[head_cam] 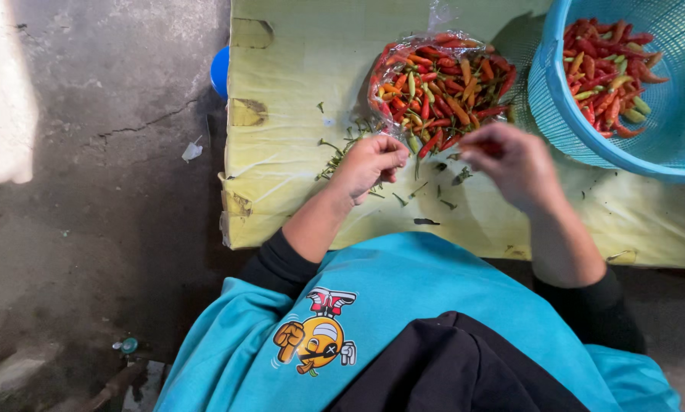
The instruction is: The person repeatedly picks red and green chilies from a plastic bag, removes the stems by hand, and places the de-stemmed chilies into a blue colander. The stems are discarded on the table surface.
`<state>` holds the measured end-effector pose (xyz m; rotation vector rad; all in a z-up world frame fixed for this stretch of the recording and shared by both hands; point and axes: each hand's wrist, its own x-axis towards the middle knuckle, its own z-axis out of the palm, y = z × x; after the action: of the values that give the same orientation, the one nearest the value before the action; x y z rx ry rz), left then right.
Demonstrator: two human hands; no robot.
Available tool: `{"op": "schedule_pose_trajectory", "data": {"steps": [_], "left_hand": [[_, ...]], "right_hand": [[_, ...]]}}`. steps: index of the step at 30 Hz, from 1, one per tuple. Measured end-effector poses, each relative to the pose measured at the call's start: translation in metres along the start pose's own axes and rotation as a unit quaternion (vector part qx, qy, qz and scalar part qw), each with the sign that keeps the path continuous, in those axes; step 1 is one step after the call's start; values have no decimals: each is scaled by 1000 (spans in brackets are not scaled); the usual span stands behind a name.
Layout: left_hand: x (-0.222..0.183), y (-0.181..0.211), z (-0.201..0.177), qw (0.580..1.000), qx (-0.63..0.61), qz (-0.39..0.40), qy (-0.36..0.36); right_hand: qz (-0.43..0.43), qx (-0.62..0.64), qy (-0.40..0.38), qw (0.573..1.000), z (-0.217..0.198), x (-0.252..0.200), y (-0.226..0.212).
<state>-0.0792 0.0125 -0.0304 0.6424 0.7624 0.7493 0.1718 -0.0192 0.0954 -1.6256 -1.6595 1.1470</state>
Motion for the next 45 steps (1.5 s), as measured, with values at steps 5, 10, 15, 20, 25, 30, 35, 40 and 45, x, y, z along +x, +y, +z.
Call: {"op": "schedule_pose_trajectory", "data": {"steps": [5, 10, 15, 20, 25, 30, 35, 40, 45], "left_hand": [[-39, 46, -7, 913, 341, 196, 108], [-48, 69, -22, 786, 497, 295, 220], [-8, 70, -63, 662, 595, 336, 309], [12, 45, -80, 652, 645, 294, 269], [-1, 17, -70, 686, 641, 281, 197], [-35, 13, -38, 709, 633, 292, 110], [-56, 22, -19, 652, 701, 286, 42], [-52, 14, -6, 611, 734, 284, 83], [-54, 23, 7, 642, 693, 308, 116]], "right_hand": [[-189, -210, 255, 925, -88, -9, -39], [-262, -401, 271, 835, -87, -8, -36], [-92, -420, 127, 894, -10, 27, 38], [-65, -457, 134, 877, 2, 42, 86], [-72, -403, 80, 909, 2, -7, 70], [-84, -328, -13, 941, 24, -38, 46], [-145, -253, -1, 957, 51, -34, 48], [-187, -232, 29, 954, 94, -6, 49], [-250, -182, 33, 950, 99, 14, 29]]}}
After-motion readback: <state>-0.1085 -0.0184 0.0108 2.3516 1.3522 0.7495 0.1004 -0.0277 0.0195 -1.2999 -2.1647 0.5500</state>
